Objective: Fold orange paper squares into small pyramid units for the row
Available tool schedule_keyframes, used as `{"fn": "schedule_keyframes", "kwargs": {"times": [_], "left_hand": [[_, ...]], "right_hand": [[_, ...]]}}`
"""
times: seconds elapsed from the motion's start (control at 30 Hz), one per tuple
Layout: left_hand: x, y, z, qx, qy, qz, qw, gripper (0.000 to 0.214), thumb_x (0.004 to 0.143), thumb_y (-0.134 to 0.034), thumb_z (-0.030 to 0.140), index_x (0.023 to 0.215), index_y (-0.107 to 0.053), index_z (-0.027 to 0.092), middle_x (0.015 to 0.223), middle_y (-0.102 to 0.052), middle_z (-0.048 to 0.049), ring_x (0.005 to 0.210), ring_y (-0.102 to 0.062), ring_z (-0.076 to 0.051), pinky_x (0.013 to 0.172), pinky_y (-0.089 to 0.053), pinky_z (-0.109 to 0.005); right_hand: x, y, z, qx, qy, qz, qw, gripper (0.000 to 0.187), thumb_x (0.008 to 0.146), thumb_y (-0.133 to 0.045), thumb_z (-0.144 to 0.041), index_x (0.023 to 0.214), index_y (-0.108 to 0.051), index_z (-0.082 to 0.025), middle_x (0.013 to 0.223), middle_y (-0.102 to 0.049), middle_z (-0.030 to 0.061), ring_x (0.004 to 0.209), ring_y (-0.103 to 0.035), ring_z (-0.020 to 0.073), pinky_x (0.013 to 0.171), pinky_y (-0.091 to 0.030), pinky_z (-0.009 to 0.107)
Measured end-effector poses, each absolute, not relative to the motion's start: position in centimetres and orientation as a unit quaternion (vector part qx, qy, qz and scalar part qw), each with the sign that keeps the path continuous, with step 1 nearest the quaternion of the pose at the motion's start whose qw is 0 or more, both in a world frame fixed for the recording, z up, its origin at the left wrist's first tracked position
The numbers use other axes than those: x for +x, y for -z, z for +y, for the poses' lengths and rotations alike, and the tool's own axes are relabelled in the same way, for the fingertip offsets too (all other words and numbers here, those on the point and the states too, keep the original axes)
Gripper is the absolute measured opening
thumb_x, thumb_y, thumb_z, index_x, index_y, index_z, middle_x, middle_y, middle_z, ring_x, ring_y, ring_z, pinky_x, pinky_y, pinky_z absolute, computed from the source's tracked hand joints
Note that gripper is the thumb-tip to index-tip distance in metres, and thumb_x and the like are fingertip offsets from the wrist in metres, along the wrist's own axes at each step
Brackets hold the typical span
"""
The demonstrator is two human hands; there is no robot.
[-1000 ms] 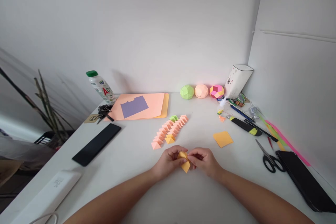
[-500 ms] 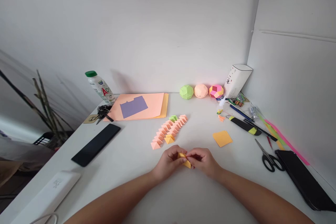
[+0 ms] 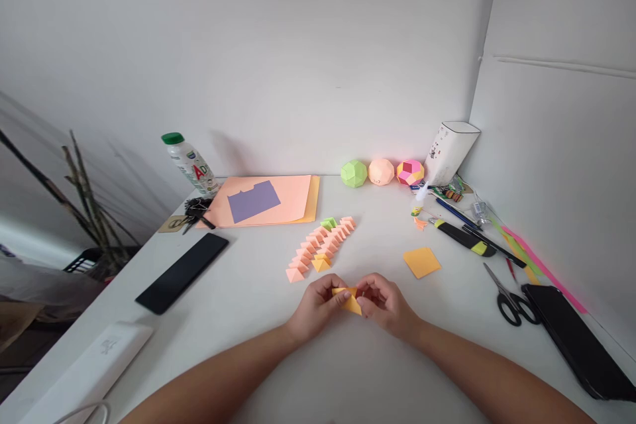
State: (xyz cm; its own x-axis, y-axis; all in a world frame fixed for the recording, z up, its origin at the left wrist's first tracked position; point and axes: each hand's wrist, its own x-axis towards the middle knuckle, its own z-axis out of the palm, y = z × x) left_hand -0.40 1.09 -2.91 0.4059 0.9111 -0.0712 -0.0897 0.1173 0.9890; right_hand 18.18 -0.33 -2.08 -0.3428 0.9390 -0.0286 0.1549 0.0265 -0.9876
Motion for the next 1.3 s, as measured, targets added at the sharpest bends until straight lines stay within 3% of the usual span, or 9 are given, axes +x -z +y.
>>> {"fn": "schedule_keyframes", "kwargs": {"times": [0.13,0.3,0.43,0.57,0.87,1.17,1.3], "left_hand": [[-0.4,3.3,1.0,0.525,-0.388,0.39,0.65,0.025,0.079,-0.061,0.039,0.078,-0.055,0.015,0.068,-0.06,-0.0001,0.063,-0.056,-0.013,0.06,-0.045,-0.025],[-0.4,2.8,0.9,0.569,-0.361,0.372,0.638,0.027,0.083,-0.056,0.04,0.089,-0.064,0.015,0.086,-0.068,-0.0072,0.082,-0.062,-0.02,0.075,-0.049,-0.031],[-0.4,1.9,1.0,0.626,-0.343,0.372,0.593,0.027,0.084,-0.055,0.038,0.092,-0.069,0.017,0.089,-0.066,-0.0087,0.085,-0.06,-0.021,0.076,-0.049,-0.031],[-0.5,1.8,1.2,0.659,-0.355,0.359,0.559,0.024,0.084,-0.056,0.036,0.084,-0.073,0.018,0.085,-0.064,-0.0085,0.084,-0.058,-0.02,0.075,-0.049,-0.031],[-0.6,1.8,1.1,0.618,-0.369,0.337,0.607,0.024,0.084,-0.056,0.034,0.09,-0.074,0.019,0.092,-0.067,-0.0097,0.087,-0.061,-0.021,0.078,-0.05,-0.033],[-0.4,2.2,1.1,0.55,-0.396,0.31,0.667,0.02,0.081,-0.061,0.032,0.091,-0.073,0.019,0.09,-0.071,-0.0076,0.083,-0.064,-0.022,0.077,-0.052,-0.035],[-0.3,2.3,0.9,0.513,-0.398,0.325,0.688,0.021,0.078,-0.064,0.033,0.09,-0.071,0.017,0.086,-0.072,-0.0071,0.081,-0.065,-0.022,0.076,-0.052,-0.036]], "right_hand": [[18.1,2.4,-0.3,-0.443,-0.485,-0.663,0.358,0.022,0.073,-0.066,-0.034,0.086,-0.056,-0.02,0.066,-0.054,-0.0019,0.054,-0.048,0.0105,0.049,-0.041,0.022],[17.8,2.3,-0.2,-0.452,-0.411,-0.692,0.385,0.014,0.082,-0.056,-0.031,0.077,-0.061,-0.019,0.069,-0.058,0.0024,0.055,-0.049,0.0121,0.051,-0.042,0.024],[17.7,2.1,-0.2,-0.441,-0.395,-0.703,0.395,0.012,0.08,-0.054,-0.025,0.073,-0.06,-0.019,0.068,-0.056,0.0025,0.054,-0.047,0.0119,0.05,-0.04,0.024],[17.7,2.0,-0.2,-0.44,-0.401,-0.702,0.391,0.013,0.08,-0.054,-0.026,0.07,-0.058,-0.019,0.067,-0.053,0.001,0.053,-0.045,0.011,0.048,-0.038,0.023],[17.7,1.6,-0.3,-0.47,-0.433,-0.663,0.39,0.018,0.079,-0.057,-0.03,0.065,-0.053,-0.019,0.063,-0.052,-0.0004,0.051,-0.045,0.0111,0.046,-0.039,0.023],[18.0,2.9,-0.2,-0.47,-0.53,-0.593,0.383,0.024,0.078,-0.062,-0.039,0.088,-0.057,-0.018,0.068,-0.055,-0.0011,0.056,-0.051,0.0116,0.051,-0.047,0.025],[18.0,2.7,-0.1,-0.464,-0.522,-0.606,0.381,0.022,0.079,-0.061,-0.039,0.079,-0.06,-0.017,0.065,-0.053,-0.0012,0.055,-0.05,0.0111,0.05,-0.047,0.024]]}}
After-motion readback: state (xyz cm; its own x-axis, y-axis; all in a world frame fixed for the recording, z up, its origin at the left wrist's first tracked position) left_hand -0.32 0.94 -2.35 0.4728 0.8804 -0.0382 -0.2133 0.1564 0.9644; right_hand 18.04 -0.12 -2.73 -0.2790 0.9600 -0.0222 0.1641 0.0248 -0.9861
